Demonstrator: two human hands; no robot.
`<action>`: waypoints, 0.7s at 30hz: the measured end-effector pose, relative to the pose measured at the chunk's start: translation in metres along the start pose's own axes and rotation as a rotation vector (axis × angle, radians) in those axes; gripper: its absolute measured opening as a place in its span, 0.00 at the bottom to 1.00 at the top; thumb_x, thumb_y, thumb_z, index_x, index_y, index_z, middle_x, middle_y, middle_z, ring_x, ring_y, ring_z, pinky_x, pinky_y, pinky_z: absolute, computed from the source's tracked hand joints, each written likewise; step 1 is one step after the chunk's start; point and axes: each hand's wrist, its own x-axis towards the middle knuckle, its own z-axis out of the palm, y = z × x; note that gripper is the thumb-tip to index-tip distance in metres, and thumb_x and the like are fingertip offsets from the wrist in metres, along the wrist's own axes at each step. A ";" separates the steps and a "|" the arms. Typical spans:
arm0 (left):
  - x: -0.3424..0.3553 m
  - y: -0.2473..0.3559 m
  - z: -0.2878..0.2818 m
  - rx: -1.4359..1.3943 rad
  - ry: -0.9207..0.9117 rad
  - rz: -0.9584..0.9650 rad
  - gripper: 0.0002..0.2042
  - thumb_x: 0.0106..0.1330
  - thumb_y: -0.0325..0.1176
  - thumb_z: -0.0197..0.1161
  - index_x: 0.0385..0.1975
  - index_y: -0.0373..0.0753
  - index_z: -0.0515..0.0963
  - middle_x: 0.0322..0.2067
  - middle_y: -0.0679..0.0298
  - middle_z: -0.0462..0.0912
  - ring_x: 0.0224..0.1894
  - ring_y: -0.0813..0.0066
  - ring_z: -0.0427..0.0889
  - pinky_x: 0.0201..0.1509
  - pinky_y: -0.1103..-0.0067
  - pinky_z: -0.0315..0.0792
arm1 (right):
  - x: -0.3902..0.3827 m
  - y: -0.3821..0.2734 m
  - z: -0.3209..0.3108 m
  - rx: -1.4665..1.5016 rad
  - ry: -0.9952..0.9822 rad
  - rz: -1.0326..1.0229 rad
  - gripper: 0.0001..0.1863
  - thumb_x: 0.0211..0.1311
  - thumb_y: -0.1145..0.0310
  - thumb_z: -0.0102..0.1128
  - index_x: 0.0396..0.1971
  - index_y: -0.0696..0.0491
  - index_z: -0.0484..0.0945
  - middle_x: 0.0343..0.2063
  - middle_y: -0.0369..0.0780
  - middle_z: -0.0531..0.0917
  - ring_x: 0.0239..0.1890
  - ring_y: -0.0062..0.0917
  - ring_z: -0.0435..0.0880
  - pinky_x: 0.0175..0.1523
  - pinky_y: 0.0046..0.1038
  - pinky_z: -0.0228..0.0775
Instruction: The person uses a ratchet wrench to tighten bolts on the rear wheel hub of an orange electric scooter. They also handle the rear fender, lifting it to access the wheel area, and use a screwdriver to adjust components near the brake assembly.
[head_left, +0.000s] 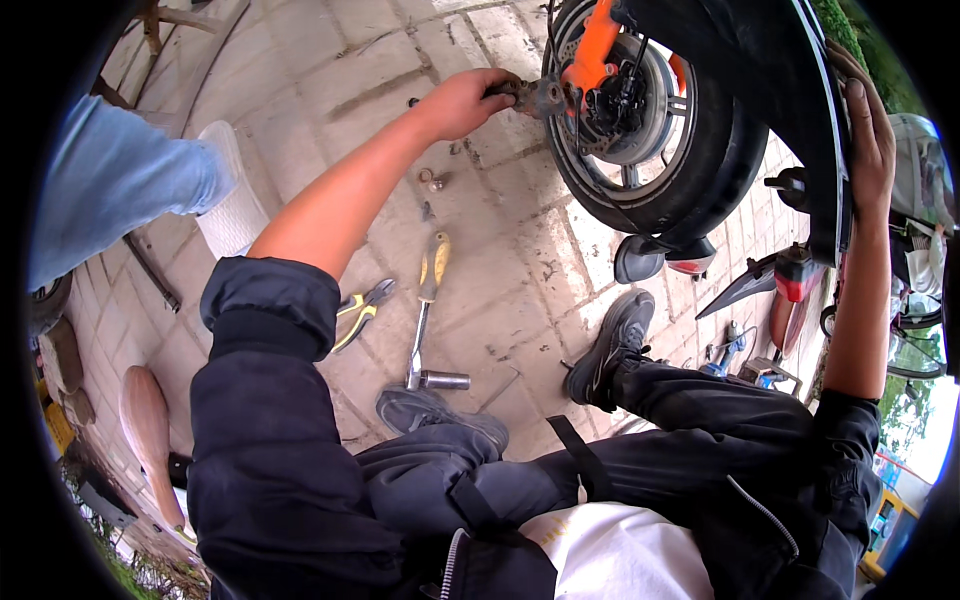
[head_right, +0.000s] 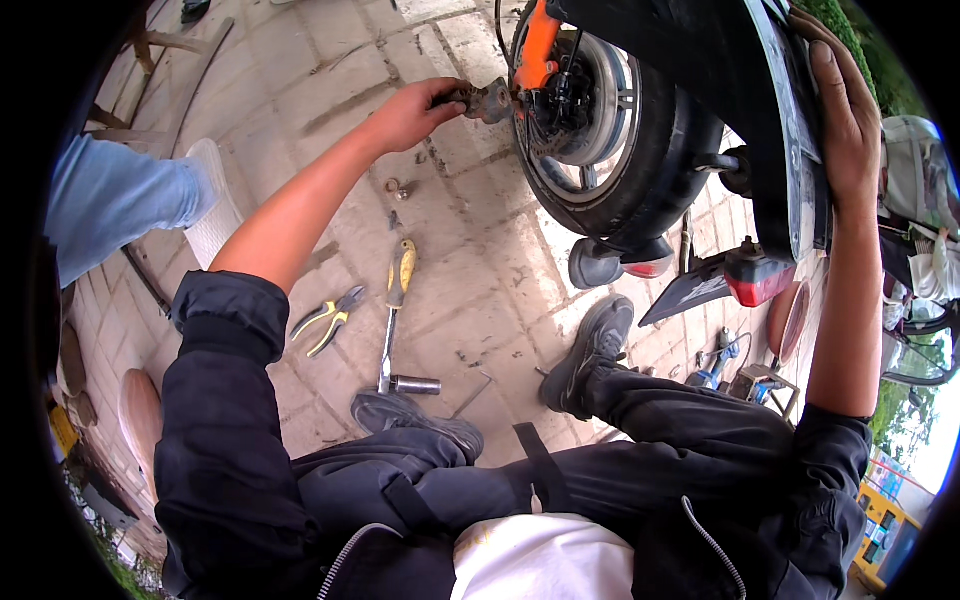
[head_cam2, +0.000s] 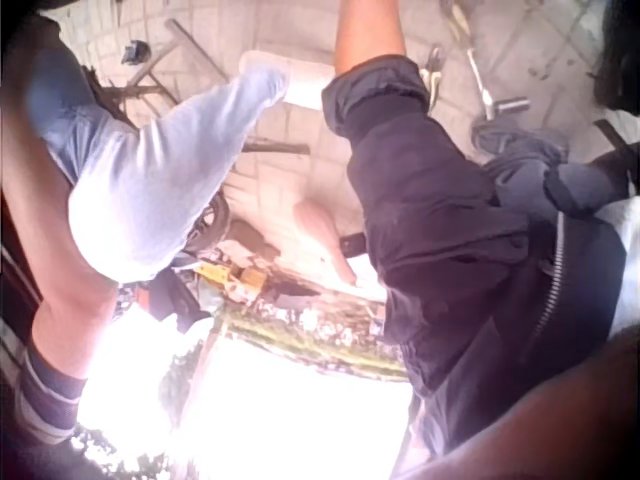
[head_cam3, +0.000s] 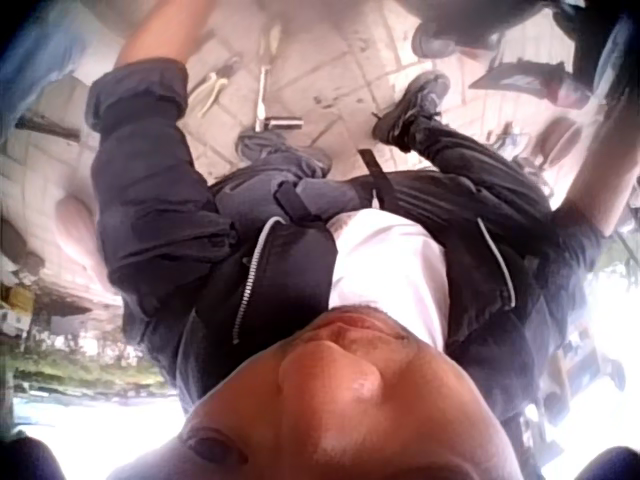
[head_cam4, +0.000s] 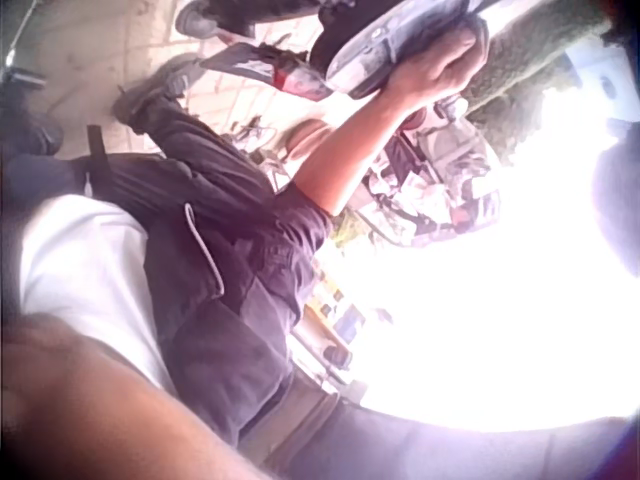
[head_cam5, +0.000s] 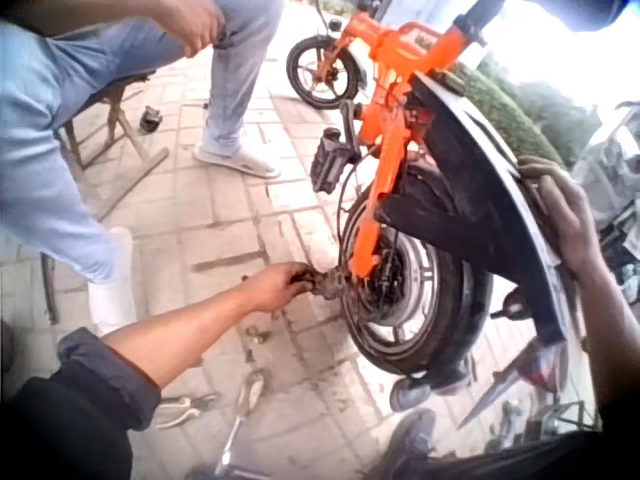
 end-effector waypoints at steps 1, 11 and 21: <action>0.000 0.004 0.000 -0.005 0.005 0.004 0.12 0.61 0.31 0.54 0.44 0.36 0.74 0.38 0.53 0.78 0.42 0.61 0.77 0.46 0.73 0.69 | -0.001 0.001 0.000 0.032 -0.002 0.010 0.22 0.69 0.61 0.38 0.53 0.60 0.69 0.54 0.44 0.70 0.55 0.27 0.69 0.60 0.25 0.58; 0.013 -0.005 -0.014 0.083 -0.069 0.048 0.12 0.61 0.31 0.55 0.44 0.37 0.74 0.36 0.55 0.80 0.39 0.63 0.79 0.44 0.74 0.70 | 0.001 0.000 0.000 0.116 -0.022 0.075 0.21 0.70 0.63 0.35 0.55 0.61 0.65 0.54 0.44 0.70 0.53 0.25 0.72 0.57 0.23 0.63; 0.027 -0.012 -0.014 0.030 -0.131 -0.063 0.15 0.60 0.33 0.60 0.46 0.37 0.74 0.36 0.61 0.81 0.37 0.75 0.78 0.44 0.78 0.70 | 0.001 0.004 -0.002 0.060 -0.024 0.029 0.23 0.70 0.61 0.34 0.55 0.61 0.65 0.55 0.44 0.69 0.55 0.28 0.70 0.58 0.25 0.63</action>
